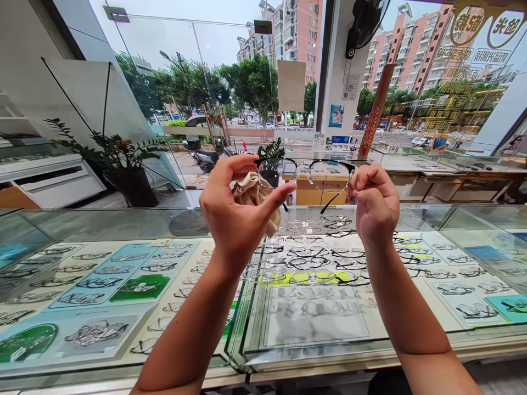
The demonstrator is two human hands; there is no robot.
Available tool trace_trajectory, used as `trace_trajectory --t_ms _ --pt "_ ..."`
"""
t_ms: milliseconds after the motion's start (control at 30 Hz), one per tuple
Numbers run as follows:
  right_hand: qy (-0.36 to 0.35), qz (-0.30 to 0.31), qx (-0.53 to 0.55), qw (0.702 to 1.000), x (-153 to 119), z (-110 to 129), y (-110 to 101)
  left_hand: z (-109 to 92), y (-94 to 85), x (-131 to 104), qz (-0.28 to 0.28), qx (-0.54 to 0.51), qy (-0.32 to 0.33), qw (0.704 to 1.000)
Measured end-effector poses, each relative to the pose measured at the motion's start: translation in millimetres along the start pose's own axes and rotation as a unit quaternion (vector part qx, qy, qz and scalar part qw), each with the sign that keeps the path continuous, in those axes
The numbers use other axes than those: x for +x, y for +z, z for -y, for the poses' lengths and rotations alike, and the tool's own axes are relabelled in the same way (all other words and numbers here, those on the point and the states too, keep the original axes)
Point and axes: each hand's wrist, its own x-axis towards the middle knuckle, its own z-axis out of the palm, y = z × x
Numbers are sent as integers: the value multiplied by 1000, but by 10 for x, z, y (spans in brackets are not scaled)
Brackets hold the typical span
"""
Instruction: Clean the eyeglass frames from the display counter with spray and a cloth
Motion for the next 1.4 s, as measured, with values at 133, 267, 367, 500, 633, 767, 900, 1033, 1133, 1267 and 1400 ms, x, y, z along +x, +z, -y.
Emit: trace_trajectory --t_ms 133,267,367,500,633,767,900,1033,1133,1267,1400 --pt "-2 -2 -26 1000 -9 7 -12 -11 -11 6 1 6 1 1000" --pt "-5 1 -39 999 -17 -5 -18 -13 -25 18 3 8 3 1000" --pt "-7 3 -40 999 -15 -29 -22 -20 -29 17 6 7 6 1000" --pt "-14 -3 -40 999 -3 -56 -32 -25 -32 11 1 4 0 1000" --pt "-21 -3 -44 999 11 -50 -46 5 -45 15 12 4 13 1000" --pt "-23 -9 -80 996 14 -24 -60 30 -46 16 16 9 21 1000" --pt "-48 -9 -110 993 2 -21 -80 32 -28 7 3 10 20 1000" --pt "-71 1 -148 986 -5 -46 -106 47 -22 0 3 10 25 1000" --pt "-104 9 -177 979 0 -58 -118 63 -27 -6 6 23 26 999" --pt "-129 15 -204 970 12 -40 -122 79 -29 -12 16 24 31 999" --pt "-142 25 -221 965 21 -10 -122 66 -32 -12 9 19 47 999"
